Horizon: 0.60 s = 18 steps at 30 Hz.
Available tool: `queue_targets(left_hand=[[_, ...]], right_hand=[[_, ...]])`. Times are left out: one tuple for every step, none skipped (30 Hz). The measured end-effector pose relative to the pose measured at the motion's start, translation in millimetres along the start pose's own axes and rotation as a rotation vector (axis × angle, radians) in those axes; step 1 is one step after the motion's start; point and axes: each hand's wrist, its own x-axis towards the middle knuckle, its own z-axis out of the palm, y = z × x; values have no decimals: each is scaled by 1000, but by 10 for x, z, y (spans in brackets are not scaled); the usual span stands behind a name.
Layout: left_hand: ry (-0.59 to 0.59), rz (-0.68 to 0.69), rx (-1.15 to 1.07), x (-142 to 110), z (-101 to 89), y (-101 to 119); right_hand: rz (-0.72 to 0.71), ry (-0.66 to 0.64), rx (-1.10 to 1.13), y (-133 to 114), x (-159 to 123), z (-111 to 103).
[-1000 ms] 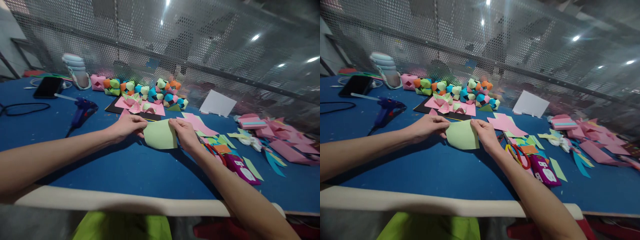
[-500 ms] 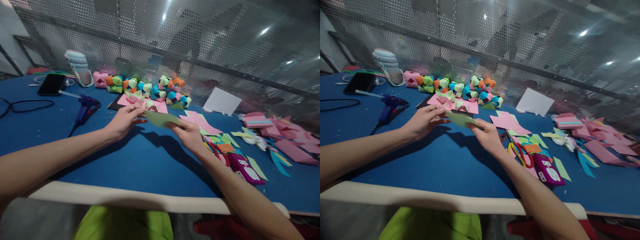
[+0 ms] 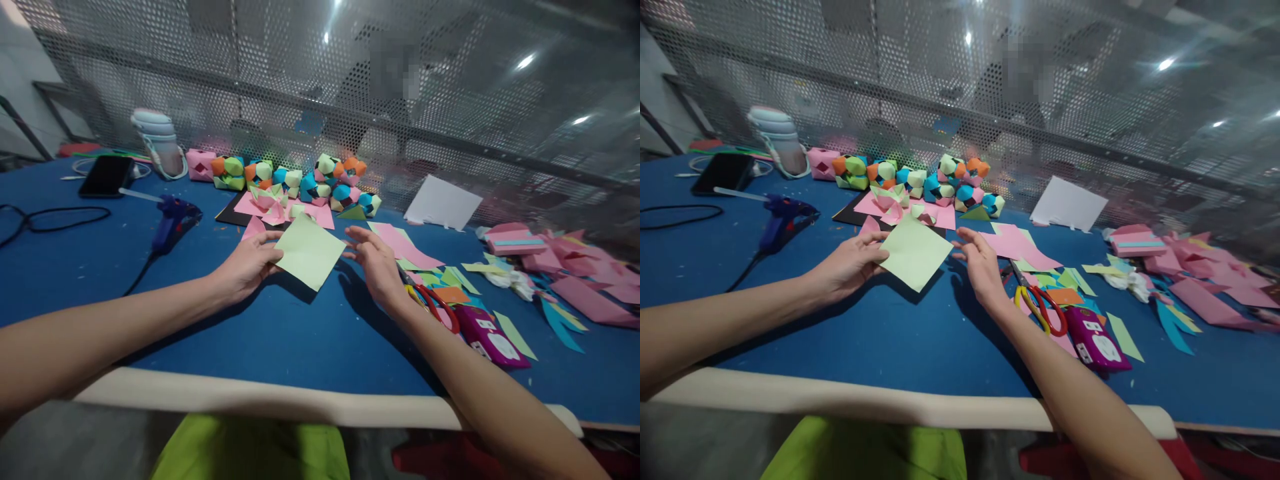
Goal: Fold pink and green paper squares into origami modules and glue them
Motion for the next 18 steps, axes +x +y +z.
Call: queue_targets(left_hand=[[1, 5, 3, 5, -6, -14], [-6, 2, 10, 7, -13, -26], [-20, -8, 23, 7, -20, -35], [-40, -26, 40, 6, -27, -39], [-61, -48, 61, 3, -34, -39], [-82, -69, 84, -1, -41, -36], [-99, -84, 108, -4, -49, -32], [-110, -90, 135, -6, -56, -27], [-116, -88, 162, -7, -62, -24], [-118, -82, 192, -8, -67, -25], [-117, -75, 226, -9, -71, -28], [-118, -69, 261, -12, -72, -33], [-120, -66, 299, -15, -72, -39], [-127, -67, 340, -20, -72, -46], [-141, -70, 388, -26, -71, -50], [-159, -74, 443, -33, -70, -53], [-185, -70, 500, -40, -71, -54], [-219, -60, 559, -46, -73, -53]], right_hand=[[142, -9, 147, -5, -2, 17], [254, -29, 255, -11, -10, 39], [331, -53, 320, -16, -22, 62], [382, -73, 351, -21, -37, 82], [408, -84, 357, -25, -51, 98], [415, -92, 350, -27, -62, 108], [406, -101, 336, -27, -70, 111], [390, -115, 320, -24, -75, 109], [371, -130, 302, -19, -77, 102], [349, -147, 278, -14, -77, 94], [328, -167, 246, -9, -78, 86], [313, -194, 204, -7, -80, 79], [304, -233, 145, -9, -85, 75], [297, -284, 73, -15, -93, 74], [284, -335, -3, -26, -104, 76], [265, -381, -73, -40, -117, 83], [244, -416, -126, -55, -132, 92], [225, -439, -158, -69, -149, 105]])
